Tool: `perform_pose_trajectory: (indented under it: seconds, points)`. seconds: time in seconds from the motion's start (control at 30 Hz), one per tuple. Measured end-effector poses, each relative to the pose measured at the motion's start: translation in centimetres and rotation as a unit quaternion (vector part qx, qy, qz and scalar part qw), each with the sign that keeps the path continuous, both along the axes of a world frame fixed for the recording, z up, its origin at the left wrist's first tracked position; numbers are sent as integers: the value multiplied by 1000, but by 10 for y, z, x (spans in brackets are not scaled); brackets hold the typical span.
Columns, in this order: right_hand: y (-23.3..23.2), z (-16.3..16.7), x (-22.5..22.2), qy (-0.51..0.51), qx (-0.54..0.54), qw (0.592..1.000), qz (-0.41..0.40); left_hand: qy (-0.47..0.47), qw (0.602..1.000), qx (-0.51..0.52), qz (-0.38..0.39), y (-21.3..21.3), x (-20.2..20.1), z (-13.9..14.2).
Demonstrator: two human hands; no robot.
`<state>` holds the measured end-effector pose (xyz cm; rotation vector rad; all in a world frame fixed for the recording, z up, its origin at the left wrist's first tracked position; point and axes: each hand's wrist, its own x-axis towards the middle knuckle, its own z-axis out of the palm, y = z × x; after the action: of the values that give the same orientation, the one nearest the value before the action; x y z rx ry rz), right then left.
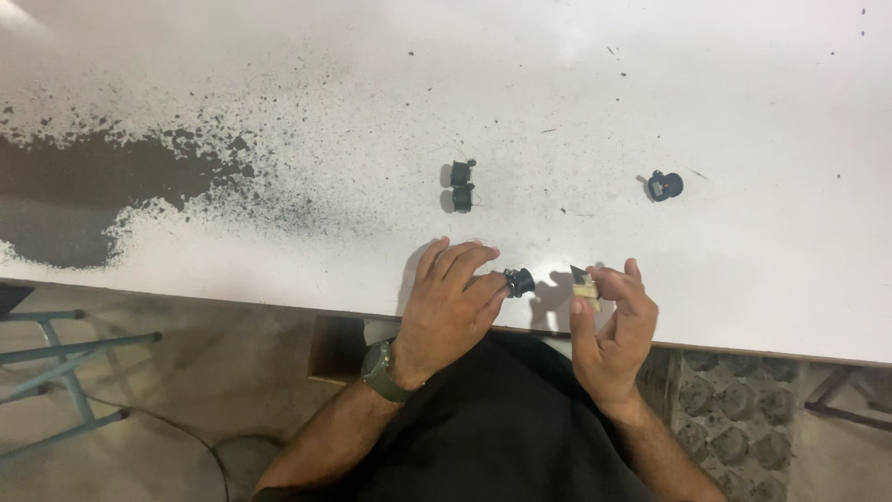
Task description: The person sits at a white workbench assembling small black plastic clamp-like components. They pick up a plastic body, insert a small metal fitting into it by hand, press the parts together, and place the finished assembly on the table, repeating this with successive parts.
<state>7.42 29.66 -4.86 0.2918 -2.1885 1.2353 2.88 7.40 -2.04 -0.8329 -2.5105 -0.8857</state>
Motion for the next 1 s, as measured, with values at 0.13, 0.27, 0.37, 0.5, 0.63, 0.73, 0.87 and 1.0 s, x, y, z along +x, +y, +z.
perform_pose_trajectory:
  seconds: [0.13, 0.27, 0.37, 0.5, 0.63, 0.73, 0.87, 1.0]
  points:
    - [-1, 5, 1, 39, -19, 999, 21, -11, 1000, 7, -9, 0, -1, 1]
    - [-14, 5, 2, 17, 22, 998, 47, -11, 1000, 7, -2, 2, 2, 3]
    - [-27, 2, 2, -19, 37, 998, 43, -11, 1000, 8, 0, 2, 2, 3]
    - [-32, 0, -2, -24, 62, 997, 38, -16, 1000, 11, 1, 3, -2, 3]
    - [-30, -1, -2, -24, 61, 997, 35, -16, 1000, 21, 0, 3, -2, 3]
    - [-31, -2, -1, -11, 84, 996, 30, -24, 999, 29, 8, 3, -1, 2]
    - [-33, -4, -3, 10, 111, 994, 23, -25, 999, 39, 1, 2, -3, 3]
    - [-33, -5, -2, -6, 108, 994, 22, -21, 999, 32, 0, 2, -3, 4]
